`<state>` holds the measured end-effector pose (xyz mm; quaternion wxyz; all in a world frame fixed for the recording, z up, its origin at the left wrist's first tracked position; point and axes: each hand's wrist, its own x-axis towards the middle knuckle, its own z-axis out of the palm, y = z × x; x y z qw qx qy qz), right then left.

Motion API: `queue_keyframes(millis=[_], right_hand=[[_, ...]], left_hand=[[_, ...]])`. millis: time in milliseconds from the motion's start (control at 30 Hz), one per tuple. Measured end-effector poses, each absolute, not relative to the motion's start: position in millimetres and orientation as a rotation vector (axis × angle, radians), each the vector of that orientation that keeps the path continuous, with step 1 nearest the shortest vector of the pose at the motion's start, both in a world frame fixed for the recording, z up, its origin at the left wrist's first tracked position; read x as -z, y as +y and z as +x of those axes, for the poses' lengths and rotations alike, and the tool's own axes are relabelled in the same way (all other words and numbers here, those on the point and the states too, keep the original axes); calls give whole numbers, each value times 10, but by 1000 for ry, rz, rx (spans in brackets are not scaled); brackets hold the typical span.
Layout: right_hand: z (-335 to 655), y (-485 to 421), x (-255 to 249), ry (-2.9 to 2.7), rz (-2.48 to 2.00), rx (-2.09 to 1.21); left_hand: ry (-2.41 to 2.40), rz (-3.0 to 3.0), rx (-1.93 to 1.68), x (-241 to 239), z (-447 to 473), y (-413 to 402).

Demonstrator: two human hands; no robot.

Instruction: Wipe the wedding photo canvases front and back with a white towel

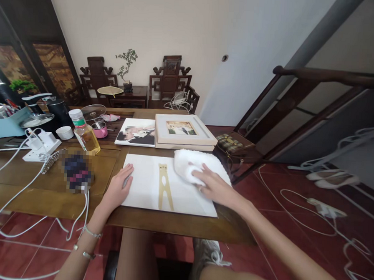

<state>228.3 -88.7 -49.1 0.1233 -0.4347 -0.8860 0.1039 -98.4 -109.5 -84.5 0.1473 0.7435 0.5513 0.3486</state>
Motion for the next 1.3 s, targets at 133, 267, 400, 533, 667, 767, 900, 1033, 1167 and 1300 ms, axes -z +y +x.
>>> queue_keyframes(millis=[133,267,400,533,667,767,900,1033,1167,1300], right_hand=[[2434,-1491,425,-2690,-1181,-348],[2551,-1639,98,-2613,-1212,-157],[2497,-1312,-28,-2447,-1298,166],[2264,-968,285,-2643,-1245,163],[2094,-961,567,-2705,-1186,22],[2093,-1196,551,-2696,-1173,-95],[2215,-1591,394,-2804,-1139,-300],[2357,-1734,332,-2804,-1149,-346],[2369,-1444,430,-2688,-1164,-268],[2253,-945,597,-2606,-1182,-140]], left_hand=[[1580,2141,-1006,868,-986,-1087],[1587,2161,-999,866,-988,-1088],[1583,2162,-999,841,-987,-1097],[1582,2159,-1007,819,-986,-1106],[1585,2148,-1013,822,-984,-1106],[1587,2139,-1031,837,-983,-1102],[1583,2126,-1033,850,-983,-1096],[1566,2105,-1044,849,-983,-1098],[1574,2118,-1034,849,-986,-1103],[1580,2134,-1037,850,-991,-1103]])
